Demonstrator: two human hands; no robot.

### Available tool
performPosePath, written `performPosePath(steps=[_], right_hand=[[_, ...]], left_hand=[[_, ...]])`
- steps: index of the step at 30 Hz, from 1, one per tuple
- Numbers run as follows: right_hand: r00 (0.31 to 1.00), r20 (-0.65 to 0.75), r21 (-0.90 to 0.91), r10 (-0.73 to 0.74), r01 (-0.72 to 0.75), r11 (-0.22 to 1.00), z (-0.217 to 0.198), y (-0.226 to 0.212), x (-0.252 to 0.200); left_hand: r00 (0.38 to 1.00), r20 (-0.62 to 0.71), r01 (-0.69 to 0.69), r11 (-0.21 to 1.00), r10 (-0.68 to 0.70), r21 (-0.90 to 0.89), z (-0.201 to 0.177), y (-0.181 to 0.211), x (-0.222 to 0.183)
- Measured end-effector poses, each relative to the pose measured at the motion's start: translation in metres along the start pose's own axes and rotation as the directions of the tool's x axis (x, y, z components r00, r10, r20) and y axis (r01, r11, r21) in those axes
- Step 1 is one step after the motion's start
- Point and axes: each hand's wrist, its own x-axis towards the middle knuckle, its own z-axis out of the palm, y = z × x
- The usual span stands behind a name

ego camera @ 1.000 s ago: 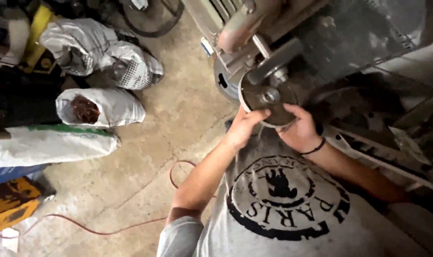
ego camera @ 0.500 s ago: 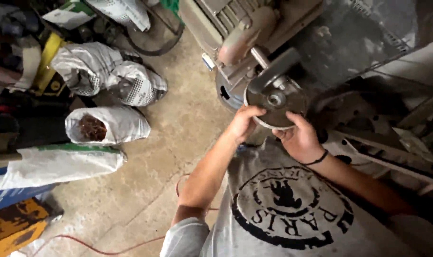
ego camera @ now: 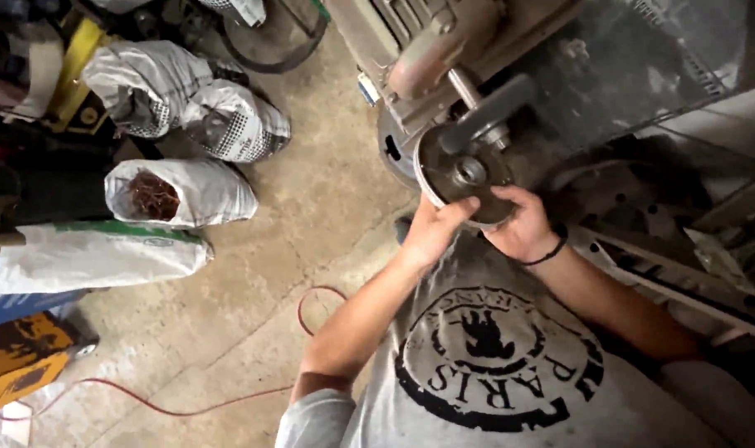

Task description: The person picks up a metal motor plate and uses a stationary grinding machine to refine its surface or fit.

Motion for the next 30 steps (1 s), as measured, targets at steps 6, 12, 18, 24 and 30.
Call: performPosePath(steps=[6,12,18,24,30], right_hand=[[0.999,-0.029,0.083,-0.030,0.032,0.996,-0.002,0.006,0.004],[0.995,-0.095,0.142,-0.018,0.032,0.989,0.000,0.014,-0.004],[0.994,-0.109,0.164,-0.032,0.050,0.985,-0.016,0.020,0.003],[0.998,-0.035,0.172,0.046,-0.039,0.984,0.007,0.013,-0.008],[0.994,0.048,0.188,0.096,-0.103,0.977,0.039,-0.011,-0.021]], left_hand=[[0.996,-0.044,0.079,0.997,-0.077,0.027,-0.012,0.005,0.021],[0.986,-0.054,0.160,0.987,-0.160,0.009,-0.018,0.000,0.036],[0.981,-0.038,0.190,0.982,-0.191,-0.017,-0.040,-0.035,0.050],[0.974,-0.100,0.221,0.954,-0.204,0.203,0.012,0.052,-0.005],[0.985,-0.110,0.159,0.943,-0.132,0.293,0.044,0.050,-0.021]])
